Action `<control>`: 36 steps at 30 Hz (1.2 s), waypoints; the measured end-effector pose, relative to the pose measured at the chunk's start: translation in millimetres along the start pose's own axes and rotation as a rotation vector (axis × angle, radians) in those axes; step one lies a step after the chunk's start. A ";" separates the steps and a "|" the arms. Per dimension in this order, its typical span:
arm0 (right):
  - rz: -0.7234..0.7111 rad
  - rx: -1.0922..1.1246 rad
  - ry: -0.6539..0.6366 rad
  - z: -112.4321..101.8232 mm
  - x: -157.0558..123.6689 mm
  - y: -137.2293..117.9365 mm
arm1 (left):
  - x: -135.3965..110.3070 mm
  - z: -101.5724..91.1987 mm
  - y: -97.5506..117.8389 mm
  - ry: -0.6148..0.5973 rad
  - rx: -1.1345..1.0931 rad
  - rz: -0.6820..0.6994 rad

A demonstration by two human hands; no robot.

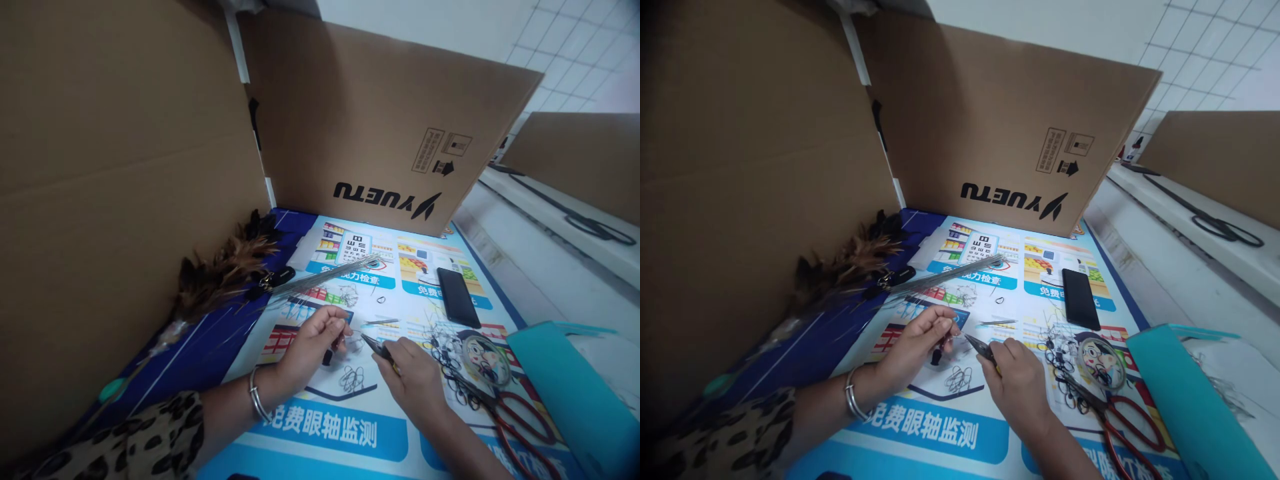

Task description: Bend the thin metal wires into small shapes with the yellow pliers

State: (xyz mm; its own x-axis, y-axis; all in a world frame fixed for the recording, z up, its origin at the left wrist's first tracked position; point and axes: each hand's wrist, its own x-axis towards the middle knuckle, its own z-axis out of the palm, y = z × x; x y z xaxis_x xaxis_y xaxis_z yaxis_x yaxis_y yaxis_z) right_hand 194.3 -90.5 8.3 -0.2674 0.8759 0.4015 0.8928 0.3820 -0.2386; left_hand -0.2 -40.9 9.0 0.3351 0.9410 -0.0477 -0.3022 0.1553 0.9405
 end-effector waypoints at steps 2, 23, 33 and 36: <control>-0.013 -0.032 -0.006 -1.7 0.7 -0.6 | 0.1 -0.7 -0.3 0.008 0.060 0.005; -0.154 -0.259 -0.099 -6.0 2.7 -4.3 | 1.2 -2.3 -1.5 0.043 0.105 -0.015; -0.140 -0.215 -0.111 -8.1 0.5 -4.1 | 5.1 -6.6 -6.8 0.053 0.145 0.008; -0.139 -0.207 -0.091 -7.4 0.3 -3.9 | 5.9 -7.4 -7.2 0.061 0.186 0.023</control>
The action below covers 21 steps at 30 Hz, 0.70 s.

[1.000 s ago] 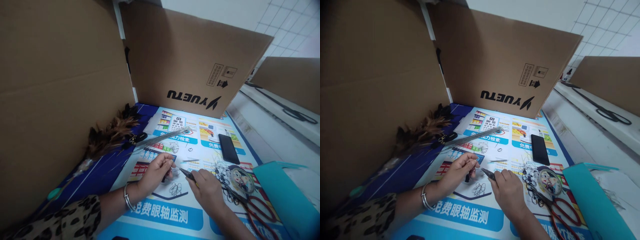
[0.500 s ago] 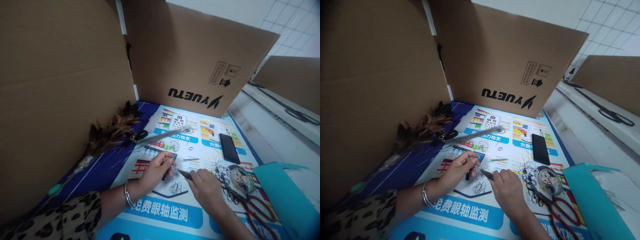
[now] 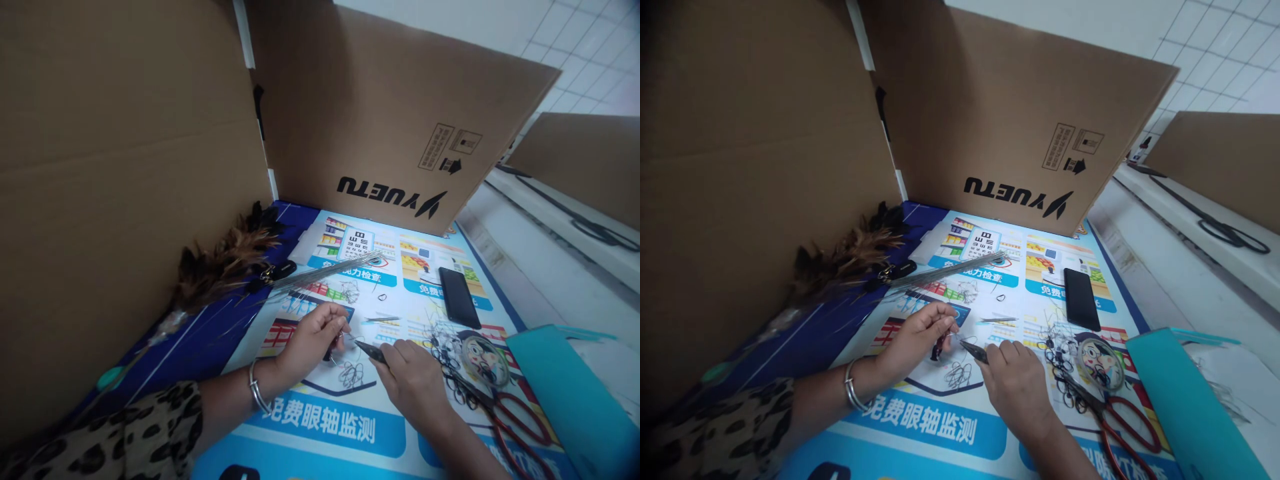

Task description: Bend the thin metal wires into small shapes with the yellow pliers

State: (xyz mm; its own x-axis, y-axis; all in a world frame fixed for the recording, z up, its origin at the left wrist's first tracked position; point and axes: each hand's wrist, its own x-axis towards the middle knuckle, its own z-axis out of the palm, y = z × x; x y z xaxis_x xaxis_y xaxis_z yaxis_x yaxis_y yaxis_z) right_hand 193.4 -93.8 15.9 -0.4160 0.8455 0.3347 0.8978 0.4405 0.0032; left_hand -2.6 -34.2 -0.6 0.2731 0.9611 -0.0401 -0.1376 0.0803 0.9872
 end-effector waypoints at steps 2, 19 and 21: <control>0.008 0.016 0.019 0.7 0.3 -0.1 | 0.0 -0.2 0.0 0.004 0.032 0.012; 0.187 0.206 0.041 2.3 0.0 11.3 | -4.8 1.4 3.1 -0.122 0.262 0.066; 0.199 0.208 0.029 2.8 -0.2 14.4 | -4.7 1.1 2.5 -0.132 0.241 0.054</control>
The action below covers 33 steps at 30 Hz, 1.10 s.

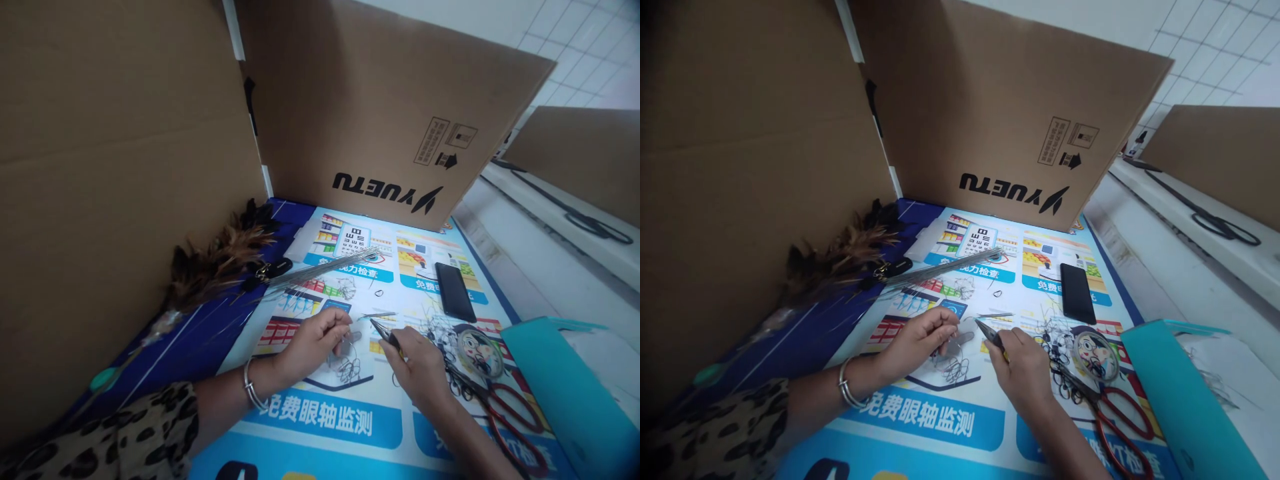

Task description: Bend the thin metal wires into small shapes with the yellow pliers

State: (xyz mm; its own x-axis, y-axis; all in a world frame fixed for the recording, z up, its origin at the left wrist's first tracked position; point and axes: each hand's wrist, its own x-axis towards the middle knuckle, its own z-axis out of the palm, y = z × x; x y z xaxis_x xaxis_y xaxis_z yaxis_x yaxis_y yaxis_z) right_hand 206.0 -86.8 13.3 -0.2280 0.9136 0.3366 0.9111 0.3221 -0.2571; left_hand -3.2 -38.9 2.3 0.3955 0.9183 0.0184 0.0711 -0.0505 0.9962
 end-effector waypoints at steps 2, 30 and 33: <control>-0.019 -0.001 -0.018 1.5 -0.3 1.6 | 0.7 -0.2 -1.6 0.003 -0.046 -0.007; -0.125 -0.036 -0.025 7.6 -3.2 -2.6 | 4.3 -1.5 -7.8 0.002 -0.214 -0.052; -0.130 -0.027 -0.019 7.6 -3.3 -2.3 | 5.3 -1.6 -9.6 0.019 -0.197 -0.049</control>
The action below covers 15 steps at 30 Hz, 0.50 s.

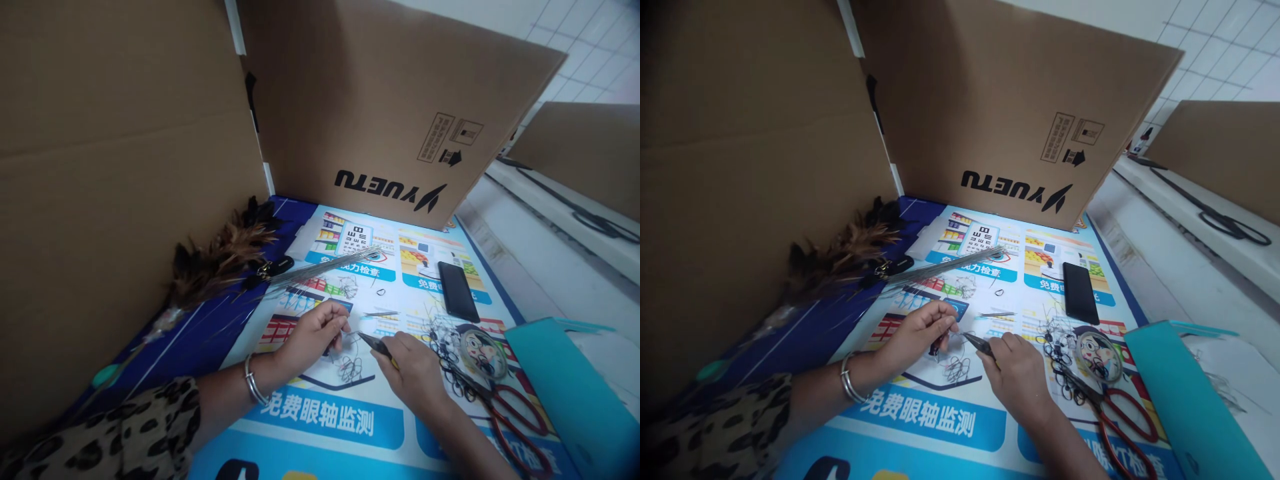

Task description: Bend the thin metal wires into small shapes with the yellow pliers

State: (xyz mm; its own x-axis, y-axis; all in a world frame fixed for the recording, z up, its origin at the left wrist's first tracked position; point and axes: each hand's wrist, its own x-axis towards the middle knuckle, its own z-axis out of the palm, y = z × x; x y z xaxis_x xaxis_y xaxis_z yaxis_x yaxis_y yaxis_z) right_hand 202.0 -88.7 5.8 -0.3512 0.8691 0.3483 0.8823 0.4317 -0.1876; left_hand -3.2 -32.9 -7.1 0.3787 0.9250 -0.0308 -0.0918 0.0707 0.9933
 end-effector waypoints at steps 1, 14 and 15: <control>-0.003 0.002 0.002 0.0 -0.1 0.1 | 0.3 -0.1 -0.7 0.002 0.005 0.000; 0.031 -0.037 -0.002 0.5 -0.1 0.7 | -2.4 0.5 3.5 -0.006 0.042 0.022; 0.029 -0.047 -0.001 0.5 -0.2 0.1 | -2.5 0.4 3.5 -0.006 0.045 0.021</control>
State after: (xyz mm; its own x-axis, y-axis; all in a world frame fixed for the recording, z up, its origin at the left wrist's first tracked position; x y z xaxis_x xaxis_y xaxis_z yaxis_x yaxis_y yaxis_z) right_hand 202.1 -88.6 5.3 -0.3258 0.8814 0.3422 0.9057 0.3947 -0.1545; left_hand -4.1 -35.1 -3.5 0.3824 0.9240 -0.0097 -0.0583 0.0346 0.9977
